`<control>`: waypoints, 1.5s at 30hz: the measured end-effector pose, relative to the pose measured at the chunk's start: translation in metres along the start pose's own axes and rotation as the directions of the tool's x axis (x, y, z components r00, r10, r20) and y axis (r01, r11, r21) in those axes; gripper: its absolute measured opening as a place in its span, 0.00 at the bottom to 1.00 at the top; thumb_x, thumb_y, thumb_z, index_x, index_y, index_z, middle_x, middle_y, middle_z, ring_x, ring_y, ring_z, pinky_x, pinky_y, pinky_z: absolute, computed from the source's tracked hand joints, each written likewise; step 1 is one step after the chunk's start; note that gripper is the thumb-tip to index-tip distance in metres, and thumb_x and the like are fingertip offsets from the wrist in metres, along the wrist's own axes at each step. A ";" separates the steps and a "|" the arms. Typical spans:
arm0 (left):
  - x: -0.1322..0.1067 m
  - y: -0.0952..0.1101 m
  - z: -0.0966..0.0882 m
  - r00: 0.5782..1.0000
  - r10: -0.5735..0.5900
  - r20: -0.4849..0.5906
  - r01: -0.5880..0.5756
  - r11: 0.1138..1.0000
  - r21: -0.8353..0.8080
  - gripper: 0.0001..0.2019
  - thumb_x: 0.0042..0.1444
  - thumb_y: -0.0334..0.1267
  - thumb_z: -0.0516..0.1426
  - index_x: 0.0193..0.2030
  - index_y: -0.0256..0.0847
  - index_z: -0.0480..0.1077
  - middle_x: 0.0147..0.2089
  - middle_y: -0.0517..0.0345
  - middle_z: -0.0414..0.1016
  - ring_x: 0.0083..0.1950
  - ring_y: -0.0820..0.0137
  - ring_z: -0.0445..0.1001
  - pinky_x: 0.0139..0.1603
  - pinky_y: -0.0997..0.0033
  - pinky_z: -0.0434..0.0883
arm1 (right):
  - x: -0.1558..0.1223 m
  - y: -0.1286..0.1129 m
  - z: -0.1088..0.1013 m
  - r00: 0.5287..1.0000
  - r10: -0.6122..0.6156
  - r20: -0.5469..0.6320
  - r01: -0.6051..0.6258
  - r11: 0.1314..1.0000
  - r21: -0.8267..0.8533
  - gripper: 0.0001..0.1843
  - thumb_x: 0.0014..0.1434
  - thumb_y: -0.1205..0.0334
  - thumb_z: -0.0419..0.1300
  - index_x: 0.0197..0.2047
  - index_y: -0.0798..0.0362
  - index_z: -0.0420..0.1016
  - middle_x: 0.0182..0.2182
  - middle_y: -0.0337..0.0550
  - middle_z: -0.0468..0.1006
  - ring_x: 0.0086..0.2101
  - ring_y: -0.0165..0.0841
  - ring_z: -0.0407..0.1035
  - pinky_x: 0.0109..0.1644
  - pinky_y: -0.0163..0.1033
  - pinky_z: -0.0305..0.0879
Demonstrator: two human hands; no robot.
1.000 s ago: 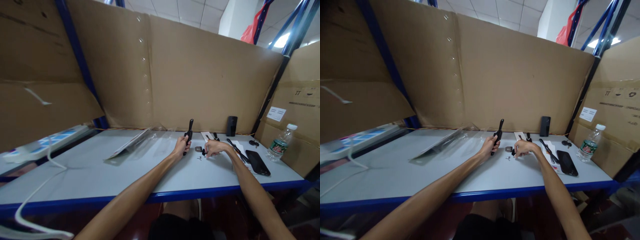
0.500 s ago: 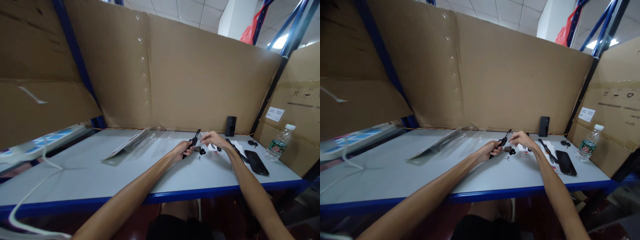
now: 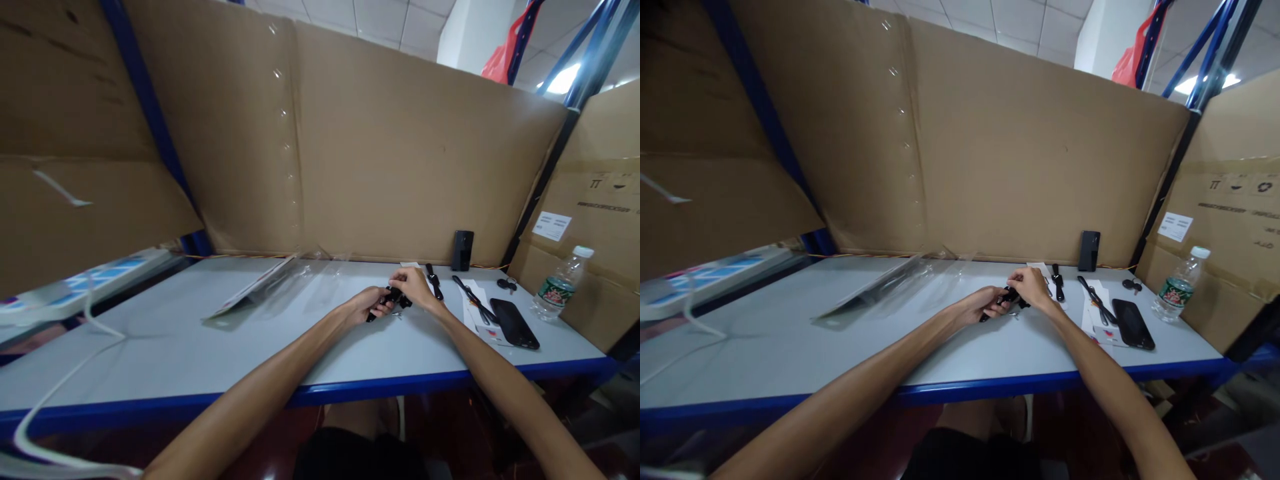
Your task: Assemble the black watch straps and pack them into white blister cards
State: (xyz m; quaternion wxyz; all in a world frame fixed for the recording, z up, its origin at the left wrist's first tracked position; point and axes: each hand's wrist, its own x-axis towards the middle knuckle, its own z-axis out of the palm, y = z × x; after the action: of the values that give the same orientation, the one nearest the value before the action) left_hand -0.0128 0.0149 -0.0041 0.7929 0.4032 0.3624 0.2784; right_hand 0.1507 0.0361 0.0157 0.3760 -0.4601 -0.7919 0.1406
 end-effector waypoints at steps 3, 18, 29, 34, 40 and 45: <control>0.001 0.000 -0.001 1.000 -0.003 0.014 0.002 1.000 0.025 0.06 0.60 0.30 0.50 0.31 0.39 0.58 0.24 0.62 0.60 0.18 0.82 0.49 0.16 0.82 0.41 | -0.001 -0.005 -0.001 0.999 -0.009 0.037 0.011 0.998 -0.057 0.04 0.57 0.68 0.66 0.32 0.53 0.83 0.29 0.40 0.84 0.31 0.32 0.75 0.37 0.33 0.63; -0.002 -0.001 -0.001 0.999 0.023 0.032 -0.025 0.998 0.059 0.05 0.53 0.28 0.53 0.30 0.39 0.58 0.24 0.63 0.60 0.18 0.82 0.49 0.15 0.83 0.40 | -0.007 -0.020 -0.009 0.987 -0.041 0.158 0.075 0.973 -0.217 0.05 0.59 0.70 0.65 0.35 0.54 0.83 0.32 0.42 0.84 0.34 0.32 0.74 0.39 0.33 0.62; -0.001 -0.003 -0.002 0.999 0.034 0.019 -0.036 0.992 0.117 0.06 0.50 0.26 0.52 0.29 0.40 0.57 0.24 0.61 0.61 0.18 0.82 0.49 0.14 0.84 0.41 | -0.009 -0.026 -0.004 0.994 0.068 0.083 -0.052 0.981 -0.185 0.07 0.55 0.72 0.65 0.37 0.57 0.84 0.31 0.45 0.84 0.33 0.33 0.76 0.37 0.33 0.64; 0.000 -0.002 -0.004 1.000 0.005 0.030 -0.007 0.996 0.086 0.06 0.51 0.26 0.52 0.29 0.39 0.58 0.23 0.62 0.60 0.17 0.82 0.49 0.14 0.84 0.41 | -0.004 -0.018 -0.005 0.989 0.123 0.082 -0.111 0.985 -0.131 0.04 0.54 0.70 0.67 0.34 0.55 0.85 0.30 0.44 0.84 0.33 0.32 0.76 0.37 0.32 0.64; 0.004 -0.002 -0.009 0.998 -0.035 0.044 0.036 0.999 -0.015 0.06 0.54 0.27 0.52 0.31 0.40 0.58 0.23 0.61 0.61 0.17 0.82 0.50 0.13 0.84 0.42 | -0.006 -0.013 -0.005 0.996 0.069 0.063 -0.052 0.970 -0.239 0.04 0.58 0.63 0.67 0.34 0.52 0.84 0.32 0.43 0.84 0.36 0.33 0.76 0.40 0.33 0.63; 0.004 -0.001 -0.010 0.997 -0.055 0.056 0.059 0.995 -0.082 0.06 0.56 0.28 0.52 0.33 0.41 0.58 0.25 0.61 0.62 0.17 0.81 0.53 0.13 0.84 0.43 | -0.005 -0.010 -0.002 0.995 0.041 0.095 -0.023 0.984 -0.178 0.04 0.59 0.65 0.67 0.37 0.54 0.84 0.33 0.44 0.84 0.35 0.33 0.76 0.40 0.32 0.64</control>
State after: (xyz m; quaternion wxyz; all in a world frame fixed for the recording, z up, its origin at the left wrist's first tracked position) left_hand -0.0184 0.0220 -0.0110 0.8261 0.3665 0.3404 0.2595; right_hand 0.1470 0.0261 0.0205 0.2920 -0.4967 -0.8114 0.0985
